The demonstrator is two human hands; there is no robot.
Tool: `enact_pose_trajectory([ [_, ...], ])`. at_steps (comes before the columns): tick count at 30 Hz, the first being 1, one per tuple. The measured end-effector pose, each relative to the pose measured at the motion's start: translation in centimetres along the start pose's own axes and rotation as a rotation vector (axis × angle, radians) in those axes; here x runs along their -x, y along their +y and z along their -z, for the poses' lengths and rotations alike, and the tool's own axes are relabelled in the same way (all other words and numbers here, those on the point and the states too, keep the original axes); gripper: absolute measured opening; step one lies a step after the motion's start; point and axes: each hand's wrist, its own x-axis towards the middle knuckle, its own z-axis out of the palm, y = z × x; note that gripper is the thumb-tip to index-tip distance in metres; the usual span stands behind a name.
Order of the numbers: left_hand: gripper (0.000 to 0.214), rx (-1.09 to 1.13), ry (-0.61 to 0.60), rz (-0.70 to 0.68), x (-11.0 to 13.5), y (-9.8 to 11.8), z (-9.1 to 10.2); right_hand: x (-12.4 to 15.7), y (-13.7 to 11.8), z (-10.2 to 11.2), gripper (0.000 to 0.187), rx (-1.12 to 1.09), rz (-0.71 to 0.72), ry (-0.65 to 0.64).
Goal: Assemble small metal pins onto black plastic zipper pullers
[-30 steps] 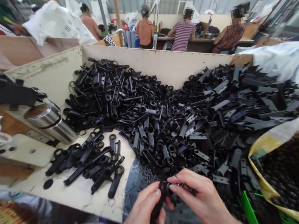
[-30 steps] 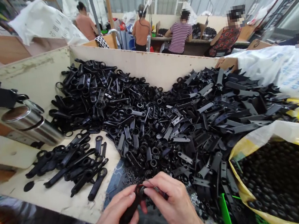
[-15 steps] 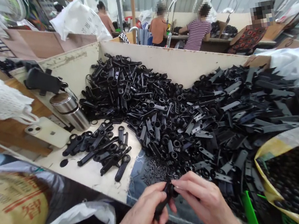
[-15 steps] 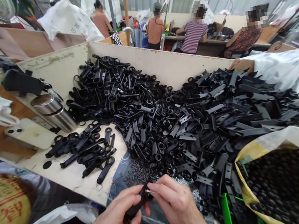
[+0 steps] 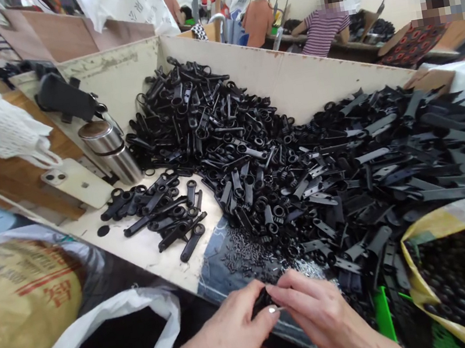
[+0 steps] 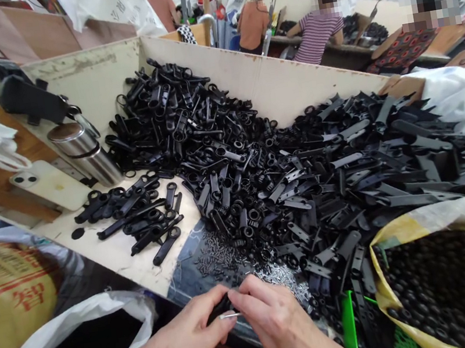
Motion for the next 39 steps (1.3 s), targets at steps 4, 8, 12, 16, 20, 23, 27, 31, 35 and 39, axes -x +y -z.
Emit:
enact_pose_trajectory([
  [4,0.022,-0.325,-0.089,-0.064,1.0,1.5,0.0,0.9,-0.1,-0.2,0.031,-0.12,-0.035,0.049],
  [8,0.03,-0.264,-0.168,-0.158,2.0,1.8,0.4,2.1,-0.3,-1.4,0.049,-0.334,-0.301,0.235],
  [12,0.039,-0.45,-0.087,-0.315,1.3,-0.3,0.9,2.6,-0.3,-5.0,0.041,-0.608,-0.563,0.321],
  [16,0.048,-0.682,0.141,-0.406,0.0,-3.1,1.2,1.7,0.0,-8.3,0.052,-0.927,-0.841,0.434],
  [20,0.049,-0.655,0.27,-0.452,0.0,-4.2,1.5,0.2,-0.1,-8.7,0.053,-1.05,-0.929,0.441],
  [23,0.051,-0.703,0.277,-0.457,0.4,-4.5,1.5,-0.5,-0.3,-8.1,0.053,-1.098,-0.898,0.363],
  [27,0.048,-0.584,0.292,-0.377,0.6,-3.8,1.4,-0.7,-0.1,-8.2,0.05,-1.015,-0.879,0.357],
  [31,0.035,-0.161,0.036,-0.038,0.6,-1.8,1.7,-0.7,0.4,-8.3,0.05,-0.946,-0.82,0.341],
  [35,0.03,0.155,-0.183,0.131,0.9,-0.4,2.4,-0.8,0.1,-7.8,0.049,-0.876,-0.746,0.273],
  [39,0.034,0.162,-0.208,0.208,1.4,-0.2,2.8,-0.7,-0.3,-7.4,0.044,-0.821,-0.7,0.22],
])
